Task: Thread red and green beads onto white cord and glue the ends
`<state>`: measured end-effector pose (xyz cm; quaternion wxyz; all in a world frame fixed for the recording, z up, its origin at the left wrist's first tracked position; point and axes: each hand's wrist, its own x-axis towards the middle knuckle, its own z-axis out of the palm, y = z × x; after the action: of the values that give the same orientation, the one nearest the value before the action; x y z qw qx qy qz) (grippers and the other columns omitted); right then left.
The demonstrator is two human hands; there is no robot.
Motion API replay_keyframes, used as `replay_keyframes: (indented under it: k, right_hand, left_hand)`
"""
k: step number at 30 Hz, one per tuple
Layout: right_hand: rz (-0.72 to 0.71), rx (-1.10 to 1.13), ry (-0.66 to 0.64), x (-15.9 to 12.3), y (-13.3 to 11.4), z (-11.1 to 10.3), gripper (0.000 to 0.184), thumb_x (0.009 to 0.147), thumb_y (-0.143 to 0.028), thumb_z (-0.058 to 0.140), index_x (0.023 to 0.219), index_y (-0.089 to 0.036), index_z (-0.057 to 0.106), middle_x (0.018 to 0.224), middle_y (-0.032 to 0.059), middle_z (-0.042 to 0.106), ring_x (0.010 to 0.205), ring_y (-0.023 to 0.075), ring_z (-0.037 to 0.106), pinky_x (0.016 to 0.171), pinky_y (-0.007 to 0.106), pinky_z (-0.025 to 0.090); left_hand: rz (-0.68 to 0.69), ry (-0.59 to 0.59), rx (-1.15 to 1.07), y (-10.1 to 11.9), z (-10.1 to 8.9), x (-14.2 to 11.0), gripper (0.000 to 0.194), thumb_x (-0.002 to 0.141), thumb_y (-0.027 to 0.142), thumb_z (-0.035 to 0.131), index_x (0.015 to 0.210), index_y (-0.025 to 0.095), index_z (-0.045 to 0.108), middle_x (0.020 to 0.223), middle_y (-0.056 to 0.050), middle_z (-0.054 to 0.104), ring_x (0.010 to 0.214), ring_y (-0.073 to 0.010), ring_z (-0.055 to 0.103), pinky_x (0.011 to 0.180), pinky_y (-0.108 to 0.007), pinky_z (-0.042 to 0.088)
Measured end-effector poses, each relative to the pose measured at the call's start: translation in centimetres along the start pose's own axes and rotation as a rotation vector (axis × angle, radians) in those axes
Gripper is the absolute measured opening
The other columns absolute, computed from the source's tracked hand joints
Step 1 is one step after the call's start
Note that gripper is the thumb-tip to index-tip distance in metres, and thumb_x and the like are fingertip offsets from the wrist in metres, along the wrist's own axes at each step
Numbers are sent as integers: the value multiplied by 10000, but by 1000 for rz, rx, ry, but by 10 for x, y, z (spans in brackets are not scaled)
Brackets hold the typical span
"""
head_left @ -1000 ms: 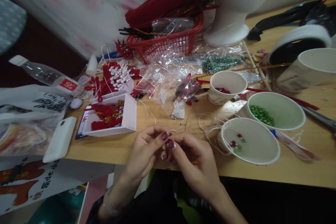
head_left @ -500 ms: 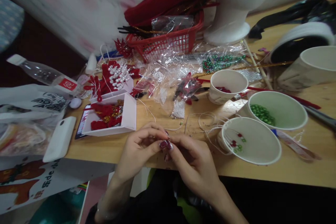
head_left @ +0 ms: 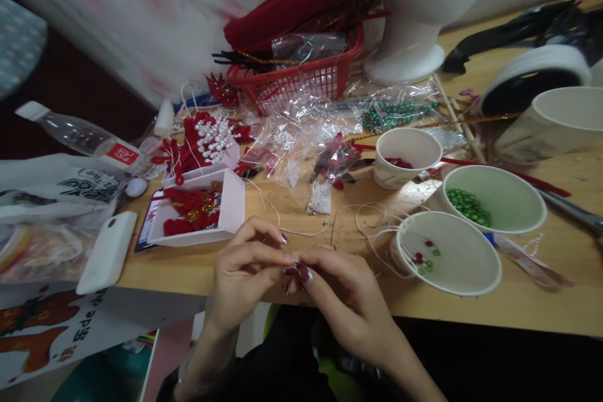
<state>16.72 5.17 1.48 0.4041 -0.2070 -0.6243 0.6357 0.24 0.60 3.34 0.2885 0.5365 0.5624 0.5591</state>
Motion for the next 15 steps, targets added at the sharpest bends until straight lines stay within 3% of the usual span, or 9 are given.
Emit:
replay_keyframes:
  k: [6, 15]
  right_hand:
    - [20, 4, 7, 0, 0, 1, 232, 929, -156, 521, 990, -178, 745, 736, 23, 724, 657, 143, 664, 618, 258, 510]
    - [-33, -53, 30, 2, 1, 2, 218, 932, -147, 554, 1044, -208, 730, 786, 5, 727, 708, 128, 671, 663, 238, 512]
  left_hand:
    - [-12, -92, -147, -5, 1, -3, 36, 785, 261, 790, 786, 287, 814, 785, -23, 502, 744, -158, 551, 680, -279, 489]
    - [-86, -5, -92, -10, -1, -5, 105, 786, 285, 789, 714, 218, 749, 769, -14, 509, 750, -151, 529, 662, -244, 455]
